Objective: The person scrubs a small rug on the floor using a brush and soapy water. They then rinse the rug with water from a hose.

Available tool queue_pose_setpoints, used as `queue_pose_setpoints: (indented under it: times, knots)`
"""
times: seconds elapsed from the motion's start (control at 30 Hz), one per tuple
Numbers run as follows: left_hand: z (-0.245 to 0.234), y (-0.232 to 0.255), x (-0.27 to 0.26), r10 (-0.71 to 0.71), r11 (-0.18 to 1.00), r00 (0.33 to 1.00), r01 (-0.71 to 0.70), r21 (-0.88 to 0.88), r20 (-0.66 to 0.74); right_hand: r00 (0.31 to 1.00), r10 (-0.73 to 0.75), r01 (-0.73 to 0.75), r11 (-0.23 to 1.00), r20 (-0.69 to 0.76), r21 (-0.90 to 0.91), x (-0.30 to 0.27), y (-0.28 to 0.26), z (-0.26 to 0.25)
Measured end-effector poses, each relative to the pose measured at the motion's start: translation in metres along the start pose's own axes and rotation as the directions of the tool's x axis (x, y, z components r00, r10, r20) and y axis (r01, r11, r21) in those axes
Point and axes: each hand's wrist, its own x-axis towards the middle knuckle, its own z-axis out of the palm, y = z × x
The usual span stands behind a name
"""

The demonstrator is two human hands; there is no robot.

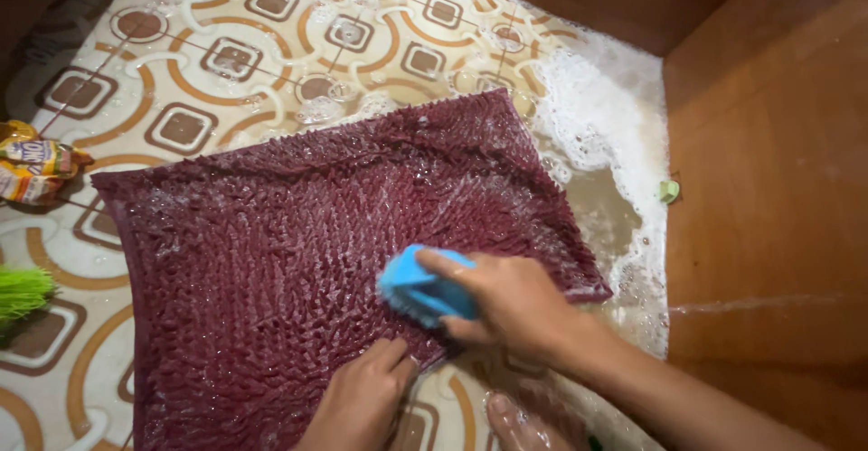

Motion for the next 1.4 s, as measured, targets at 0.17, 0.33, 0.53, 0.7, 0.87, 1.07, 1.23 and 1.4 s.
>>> queue_pose_setpoints:
  times: [0.17, 0.33, 0.53, 0.7, 0.87, 1.07, 1.23, 1.4]
  knots:
    - [0.007, -0.006, 0.0, -0.043, 0.998, 0.999, 0.044, -0.037, 0.03, 0.979, -0.027, 0.036, 0.999, 0.2, -0.041, 0.021, 0.009, 0.009]
    - [0.025, -0.017, -0.006, -0.098, 0.994, 0.994, 0.096, 0.044, 0.042, 0.853, 0.504, -0.517, 0.852, 0.134, 0.087, 0.062, 0.108, -0.035]
    - [0.023, -0.017, -0.002, -0.143, 0.987, 0.982, 0.151, -0.053, 0.122, 0.945, 0.301, -0.327, 0.895, -0.131, -0.303, 0.089, 0.15, -0.058]
    - [0.006, -0.007, 0.003, -0.169, 0.981, 0.978, 0.179, -0.075, 0.118, 0.909, 0.395, -0.405, 0.912, 0.132, 0.066, 0.065, 0.093, -0.043]
    - [-0.04, -0.007, 0.013, -0.495, 0.848, 0.869, 0.478, -0.227, -0.019, 0.997, -0.026, 0.03, 0.998, 0.076, -0.049, 0.072, 0.04, -0.017]
    - [-0.142, -0.092, -0.015, -0.29, 0.449, 0.739, 0.666, 0.596, -0.608, 0.994, -0.09, 0.091, 0.996, 0.058, -0.013, 0.066, 0.031, -0.013]
    - [-0.17, -0.125, -0.036, -0.892, 0.266, 0.34, 0.928, 0.262, -0.298, 0.996, -0.031, 0.024, 0.997, 0.088, 0.078, 0.071, 0.032, -0.014]
    - [-0.15, -0.131, -0.04, -0.871, 0.306, 0.352, 0.934, 0.183, -0.344, 0.999, 0.051, -0.052, 0.991, 0.014, 0.124, 0.112, 0.016, -0.017]
